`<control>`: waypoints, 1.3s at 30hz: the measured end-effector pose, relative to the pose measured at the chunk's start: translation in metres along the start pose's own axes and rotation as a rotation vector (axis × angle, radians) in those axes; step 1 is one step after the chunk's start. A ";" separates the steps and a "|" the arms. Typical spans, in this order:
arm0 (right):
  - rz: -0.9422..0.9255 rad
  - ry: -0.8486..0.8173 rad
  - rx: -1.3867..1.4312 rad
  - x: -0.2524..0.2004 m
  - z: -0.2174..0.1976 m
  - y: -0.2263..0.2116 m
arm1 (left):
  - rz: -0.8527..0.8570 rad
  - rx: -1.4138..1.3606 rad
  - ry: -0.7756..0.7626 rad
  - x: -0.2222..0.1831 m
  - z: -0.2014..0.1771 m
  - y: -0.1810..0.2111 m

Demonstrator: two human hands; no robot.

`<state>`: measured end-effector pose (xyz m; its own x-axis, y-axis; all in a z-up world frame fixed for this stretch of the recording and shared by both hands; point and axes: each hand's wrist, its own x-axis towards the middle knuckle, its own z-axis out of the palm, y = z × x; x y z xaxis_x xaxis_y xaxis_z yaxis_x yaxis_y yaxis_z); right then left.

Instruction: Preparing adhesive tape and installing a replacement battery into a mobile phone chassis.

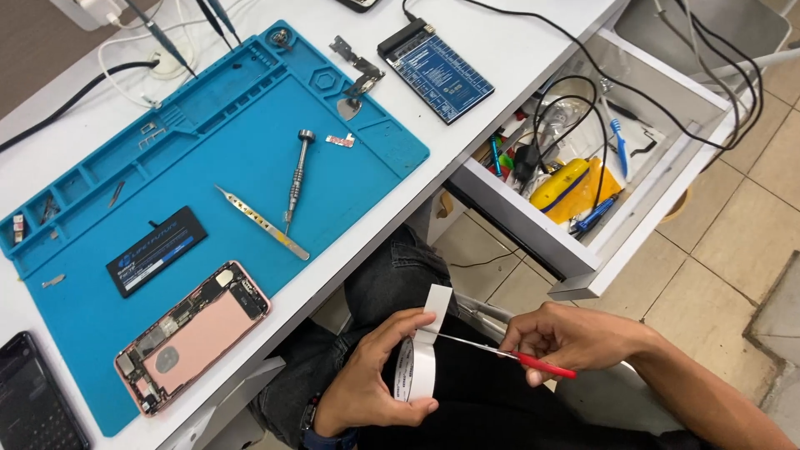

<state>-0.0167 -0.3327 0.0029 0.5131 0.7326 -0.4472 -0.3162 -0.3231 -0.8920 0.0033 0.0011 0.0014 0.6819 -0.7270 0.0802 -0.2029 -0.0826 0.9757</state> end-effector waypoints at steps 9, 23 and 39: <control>0.030 0.057 -0.186 0.002 0.000 0.005 | -0.043 -0.045 -0.010 -0.004 -0.001 -0.003; -0.001 0.011 -0.087 0.006 0.001 0.002 | 0.002 -0.066 -0.021 -0.003 -0.001 -0.002; 0.045 0.011 -0.239 -0.006 0.003 -0.014 | 0.022 -0.117 -0.067 -0.011 0.002 -0.004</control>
<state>-0.0175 -0.3303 0.0185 0.5115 0.7085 -0.4862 -0.1416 -0.4886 -0.8609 -0.0045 0.0081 -0.0035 0.6290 -0.7720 0.0917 -0.1315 0.0106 0.9913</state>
